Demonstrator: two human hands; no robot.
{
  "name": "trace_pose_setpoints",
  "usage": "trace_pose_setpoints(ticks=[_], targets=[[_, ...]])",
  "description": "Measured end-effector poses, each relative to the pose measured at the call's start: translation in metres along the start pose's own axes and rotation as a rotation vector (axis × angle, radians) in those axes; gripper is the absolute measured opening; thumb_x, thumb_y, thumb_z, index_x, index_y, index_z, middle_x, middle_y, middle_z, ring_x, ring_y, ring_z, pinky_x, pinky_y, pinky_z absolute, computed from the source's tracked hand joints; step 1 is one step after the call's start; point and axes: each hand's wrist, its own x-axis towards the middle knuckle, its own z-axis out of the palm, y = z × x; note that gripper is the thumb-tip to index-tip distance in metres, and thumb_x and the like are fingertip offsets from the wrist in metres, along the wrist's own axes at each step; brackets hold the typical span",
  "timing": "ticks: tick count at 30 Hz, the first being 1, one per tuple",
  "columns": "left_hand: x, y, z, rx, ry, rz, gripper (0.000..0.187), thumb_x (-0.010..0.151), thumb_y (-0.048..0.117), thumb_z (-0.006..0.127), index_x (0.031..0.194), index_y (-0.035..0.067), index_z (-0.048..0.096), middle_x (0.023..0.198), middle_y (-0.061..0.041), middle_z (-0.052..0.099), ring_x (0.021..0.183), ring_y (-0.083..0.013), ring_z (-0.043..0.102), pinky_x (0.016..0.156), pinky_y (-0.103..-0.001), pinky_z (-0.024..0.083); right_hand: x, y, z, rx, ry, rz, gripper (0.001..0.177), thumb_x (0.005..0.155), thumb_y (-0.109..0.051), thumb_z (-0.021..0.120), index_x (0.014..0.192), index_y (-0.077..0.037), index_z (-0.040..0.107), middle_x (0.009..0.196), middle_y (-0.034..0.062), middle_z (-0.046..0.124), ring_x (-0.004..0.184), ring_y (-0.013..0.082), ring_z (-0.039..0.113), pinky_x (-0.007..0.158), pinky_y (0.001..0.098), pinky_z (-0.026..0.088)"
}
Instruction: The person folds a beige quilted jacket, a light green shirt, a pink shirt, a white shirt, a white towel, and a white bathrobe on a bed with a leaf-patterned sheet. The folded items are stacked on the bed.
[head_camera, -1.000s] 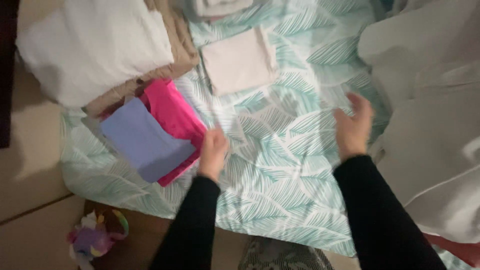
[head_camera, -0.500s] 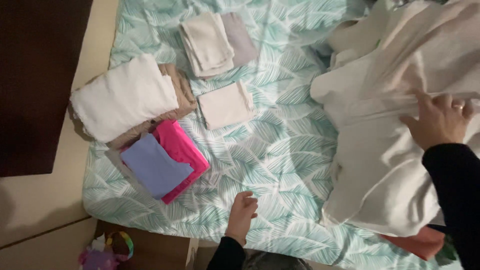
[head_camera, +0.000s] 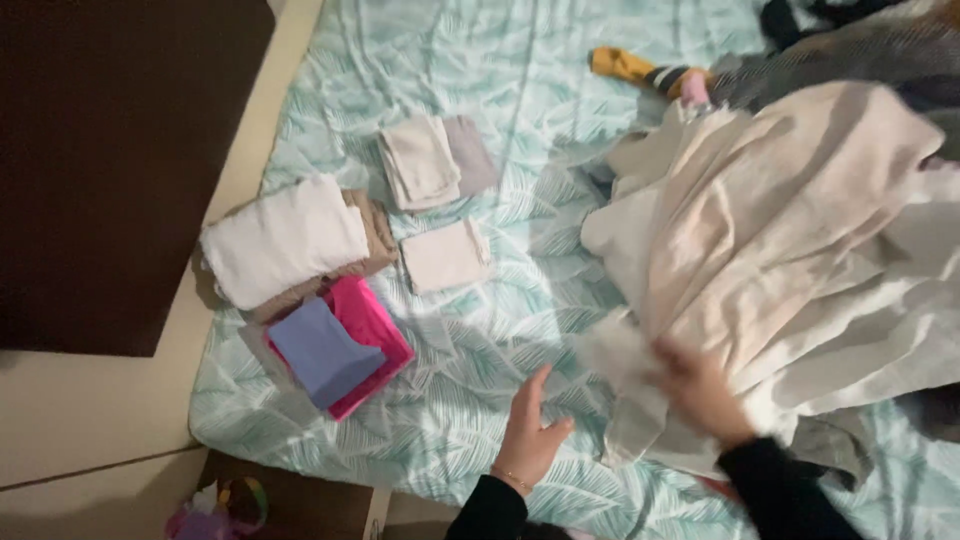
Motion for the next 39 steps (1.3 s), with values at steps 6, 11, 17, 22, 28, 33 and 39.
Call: trace_pose_setpoints(ticks=[6,11,17,22,28,33,39], targets=[[-0.012,0.094,-0.007,0.632,-0.051,0.681,0.062,0.06,-0.01,0.057,0.114,0.02,0.067,0.15,-0.011,0.047,0.15,-0.0425,0.032,0.106,-0.067,0.024,-0.116,-0.089,0.001,0.625,-0.417,-0.265,0.015,0.084,0.01,0.065,0.082,-0.005,0.066,0.076,0.0028,0.053,0.072,0.0125,0.048,0.063,0.028,0.035],[-0.058,0.161,-0.001,0.865,-0.157,0.653,0.02,0.103,0.026,0.049,0.102,0.009,0.06,0.095,-0.013,0.068,0.081,-0.0398,0.065,0.065,-0.056,0.045,-0.139,-0.15,-0.027,-0.076,-0.128,-0.345,0.062,0.062,-0.028,0.075,0.123,-0.028,0.064,0.124,-0.0098,0.076,0.117,0.0179,0.066,0.107,0.0385,0.035],[-0.117,0.227,-0.028,0.46,0.012,0.674,0.087,0.063,0.043,0.088,0.135,0.011,0.051,0.127,-0.015,0.066,0.114,-0.0302,0.064,0.096,-0.041,0.046,-0.148,-0.193,-0.031,0.382,-0.197,-0.385,0.034,0.098,-0.03,0.069,0.07,-0.016,0.057,0.063,-0.0067,0.047,0.061,0.007,0.044,0.056,0.0271,0.032],[-0.098,0.14,-0.078,0.754,-0.121,0.314,0.055,0.076,0.058,0.077,0.112,0.017,0.073,0.107,-0.017,0.076,0.111,-0.0434,0.068,0.096,-0.057,0.052,-0.12,-0.181,-0.067,0.734,0.028,-0.353,0.019,0.097,-0.018,0.073,0.081,-0.006,0.073,0.066,0.002,0.069,0.056,0.0111,0.061,0.057,0.0273,0.05],[-0.114,0.083,-0.138,0.635,-0.01,0.153,0.053,0.074,0.026,0.08,0.122,0.005,0.071,0.123,-0.02,0.072,0.125,-0.0369,0.063,0.11,-0.047,0.049,-0.08,-0.146,-0.121,0.794,0.177,-0.369,0.027,0.111,-0.025,0.062,0.101,-0.001,0.069,0.088,0.0142,0.073,0.084,0.0225,0.072,0.084,0.0405,0.058],[-0.103,0.068,-0.219,0.288,0.052,0.183,0.035,0.085,0.014,0.071,0.12,0.011,0.064,0.112,-0.001,0.074,0.097,-0.0133,0.068,0.085,-0.028,0.053,-0.111,-0.173,-0.168,0.575,0.088,-0.355,0.03,0.11,-0.026,0.058,0.086,-0.009,0.064,0.076,-0.0016,0.062,0.072,0.0087,0.054,0.07,0.023,0.043],[-0.162,0.219,-0.244,0.284,-0.232,-0.157,0.03,0.095,0.009,0.062,0.125,0.006,0.061,0.12,-0.009,0.072,0.103,-0.0213,0.074,0.08,-0.029,0.064,-0.087,-0.143,-0.208,0.443,-0.272,-0.185,0.036,0.105,-0.028,0.063,0.076,-0.006,0.065,0.068,0.0018,0.059,0.062,0.0141,0.054,0.058,0.0286,0.04]])
